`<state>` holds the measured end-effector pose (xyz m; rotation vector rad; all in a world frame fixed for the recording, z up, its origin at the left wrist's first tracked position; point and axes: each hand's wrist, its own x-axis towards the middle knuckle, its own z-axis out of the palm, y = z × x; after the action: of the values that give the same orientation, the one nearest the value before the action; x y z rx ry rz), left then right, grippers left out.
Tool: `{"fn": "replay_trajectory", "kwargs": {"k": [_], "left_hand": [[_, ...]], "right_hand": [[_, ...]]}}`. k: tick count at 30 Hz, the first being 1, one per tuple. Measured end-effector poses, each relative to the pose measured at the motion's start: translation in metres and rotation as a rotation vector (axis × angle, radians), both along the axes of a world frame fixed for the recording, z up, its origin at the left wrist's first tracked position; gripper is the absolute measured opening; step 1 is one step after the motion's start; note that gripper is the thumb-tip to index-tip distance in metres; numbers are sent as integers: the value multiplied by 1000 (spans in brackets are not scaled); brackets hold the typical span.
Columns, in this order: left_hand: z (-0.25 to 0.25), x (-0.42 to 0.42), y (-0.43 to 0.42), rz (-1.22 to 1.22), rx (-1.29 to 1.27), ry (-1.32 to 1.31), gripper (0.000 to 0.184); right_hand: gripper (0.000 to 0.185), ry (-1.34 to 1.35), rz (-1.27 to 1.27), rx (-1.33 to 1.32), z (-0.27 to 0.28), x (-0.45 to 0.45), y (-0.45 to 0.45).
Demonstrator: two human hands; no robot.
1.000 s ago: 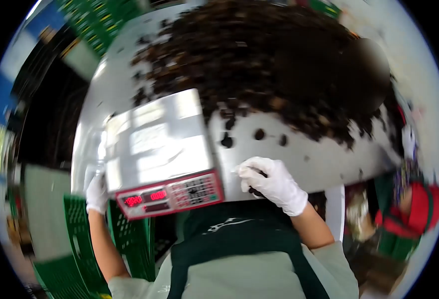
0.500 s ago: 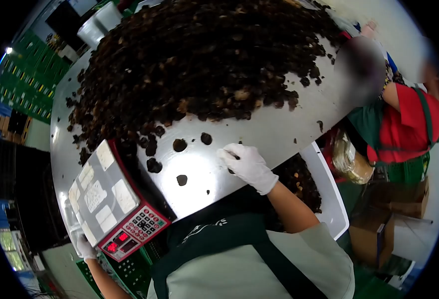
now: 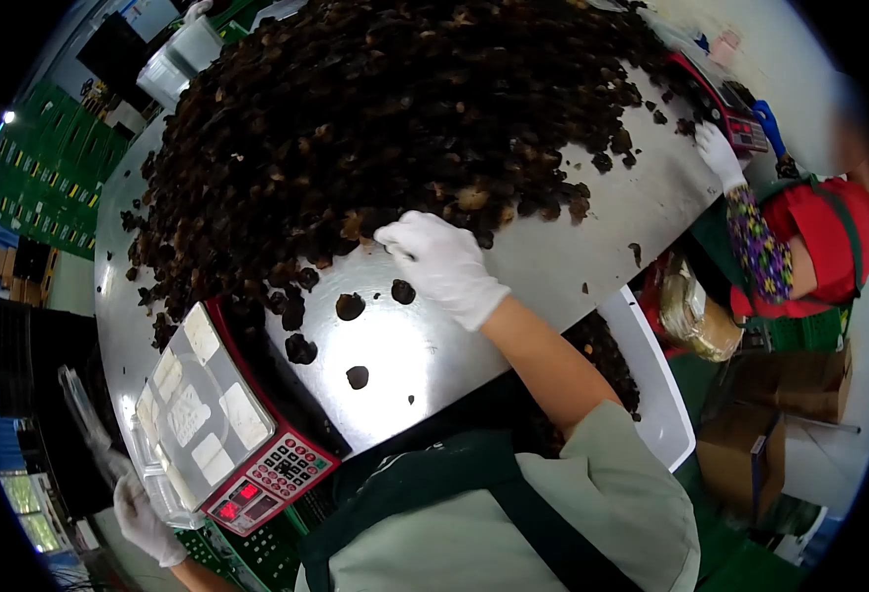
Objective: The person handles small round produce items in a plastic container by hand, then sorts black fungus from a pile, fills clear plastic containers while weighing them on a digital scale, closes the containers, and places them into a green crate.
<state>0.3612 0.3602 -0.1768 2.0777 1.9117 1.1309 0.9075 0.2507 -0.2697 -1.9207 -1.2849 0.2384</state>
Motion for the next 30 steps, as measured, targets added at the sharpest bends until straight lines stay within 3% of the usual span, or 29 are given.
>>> {"fn": "replay_trajectory", "kwargs": {"k": [3,4,7,8,12,15,21,23,24,26,28,29,30], "left_hand": [[-14,73,-29,-215,-86,89,29],[-31,66,-29,-266,-168,189,38],[-29,110,-51,-357,-233,153,47],[-21,123,-58,-366,-125,182,51],[-10,145,-81,-333,35,187,55],[-14,155,-85,-403,58,254,54],[-26,188,-90,-678,288,316,50],[-35,195,-92,-772,294,330,49],[-42,198,-92,-810,305,320,50],[-51,203,-93,-810,285,293,51],[-55,208,-95,-811,262,273,51],[-55,213,-93,-814,284,248,52],[-54,217,-93,-813,307,222,53]], "right_hand": [[24,-369,93,-293,-8,-12,53],[24,-370,101,-292,-19,-12,68],[13,-528,4,-376,-46,3,98],[16,-411,13,-224,-41,8,95],[25,978,46,21,1,21,63],[24,1063,45,51,7,33,31],[25,1005,29,52,21,63,-92],[20,981,48,-56,27,76,-151],[22,904,41,-264,36,84,-176],[28,729,-164,-419,53,79,-196],[36,671,-323,-212,49,71,-188],[45,488,-310,-178,42,73,-175],[48,385,-273,21,24,74,-154]]}}
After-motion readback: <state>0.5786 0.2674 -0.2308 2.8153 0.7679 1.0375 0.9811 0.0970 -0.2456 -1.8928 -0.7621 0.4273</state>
